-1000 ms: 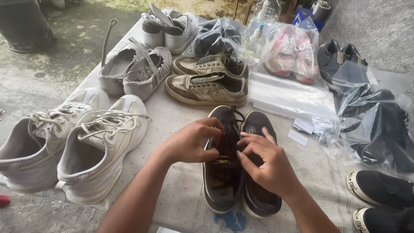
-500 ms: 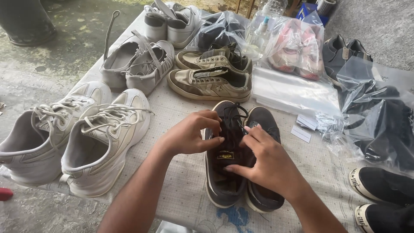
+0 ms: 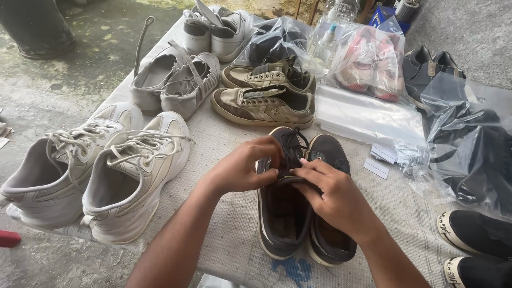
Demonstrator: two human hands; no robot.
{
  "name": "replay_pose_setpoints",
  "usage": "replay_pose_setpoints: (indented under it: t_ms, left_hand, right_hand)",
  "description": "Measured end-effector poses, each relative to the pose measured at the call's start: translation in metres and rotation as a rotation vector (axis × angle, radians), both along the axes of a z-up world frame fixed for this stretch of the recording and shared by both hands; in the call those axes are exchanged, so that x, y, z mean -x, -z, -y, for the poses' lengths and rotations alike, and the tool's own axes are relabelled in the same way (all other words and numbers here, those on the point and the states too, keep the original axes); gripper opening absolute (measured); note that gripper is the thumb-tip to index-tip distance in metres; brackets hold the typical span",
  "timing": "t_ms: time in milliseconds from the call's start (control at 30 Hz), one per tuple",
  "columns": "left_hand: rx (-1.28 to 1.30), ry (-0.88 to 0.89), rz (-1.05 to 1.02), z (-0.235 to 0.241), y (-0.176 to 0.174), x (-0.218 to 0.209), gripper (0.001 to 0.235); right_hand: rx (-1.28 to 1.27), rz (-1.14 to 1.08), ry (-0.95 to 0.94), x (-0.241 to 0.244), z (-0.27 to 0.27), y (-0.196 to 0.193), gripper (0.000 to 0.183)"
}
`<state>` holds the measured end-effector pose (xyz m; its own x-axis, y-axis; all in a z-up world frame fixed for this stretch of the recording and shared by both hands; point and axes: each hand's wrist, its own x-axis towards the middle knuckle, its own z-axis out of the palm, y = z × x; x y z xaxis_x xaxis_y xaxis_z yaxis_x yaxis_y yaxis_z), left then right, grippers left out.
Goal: The person removes a pair of black canvas shoes from a plastic bag, places them on a table, and inspects them by removing the laces, turning the shoes over, and examining the soles and sides. The person then re-laces the shoes and continues to handle them.
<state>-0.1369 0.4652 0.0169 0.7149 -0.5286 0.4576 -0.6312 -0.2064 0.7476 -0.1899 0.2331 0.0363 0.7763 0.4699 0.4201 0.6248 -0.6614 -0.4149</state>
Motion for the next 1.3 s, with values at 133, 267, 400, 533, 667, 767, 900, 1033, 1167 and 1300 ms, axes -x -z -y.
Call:
replay_pose_setpoints:
  t_ms: [133, 267, 400, 533, 667, 767, 900, 1033, 1167, 1300]
  left_hand:
    - [-0.174, 0.002, -0.075, 0.001, -0.009, 0.005, 0.045]
    - [-0.275, 0.041, -0.044, 0.006, 0.003, -0.001, 0.055]
    - [-0.178, 0.087, 0.073, 0.008, 0.007, -0.005, 0.039]
    - [-0.141, 0.037, 0.064, 0.007, 0.009, -0.002, 0.036]
    - [0.164, -0.004, 0.13, 0.012, 0.006, 0.006, 0.034]
    - [0.353, 0.04, 0.02, 0.013, -0.005, 0.016, 0.03]
    - [0.543, 0.3, -0.226, 0.009, -0.008, 0.02, 0.022]
    - [0.716, 0.529, -0.379, 0.017, 0.002, 0.021, 0.031]
    - [0.845, 0.589, -0.469, 0.018, 0.002, 0.023, 0.036]
    - [0.903, 0.714, -0.563, 0.019, -0.003, 0.023, 0.057]
  right_hand:
    - [0.024, 0.017, -0.106, -0.003, 0.009, 0.012, 0.035]
    - [-0.013, -0.067, -0.157, -0.005, 0.013, 0.012, 0.031]
    - [0.041, -0.219, -0.177, -0.004, 0.015, 0.011, 0.036]
    - [0.008, -0.267, -0.218, -0.001, 0.013, -0.002, 0.041]
    - [-0.155, -0.482, -0.087, 0.001, 0.016, -0.005, 0.051]
    - [-0.411, -0.465, -0.126, -0.003, 0.016, 0.004, 0.046]
    - [-0.312, -0.362, 0.021, -0.003, 0.006, 0.0, 0.086]
    - [-0.169, -0.259, -0.012, -0.001, 0.004, 0.001, 0.08]
    - [-0.282, -0.266, -0.196, 0.002, 0.009, 0.004, 0.052]
    - [-0.407, -0.452, 0.13, 0.01, -0.013, -0.011, 0.081]
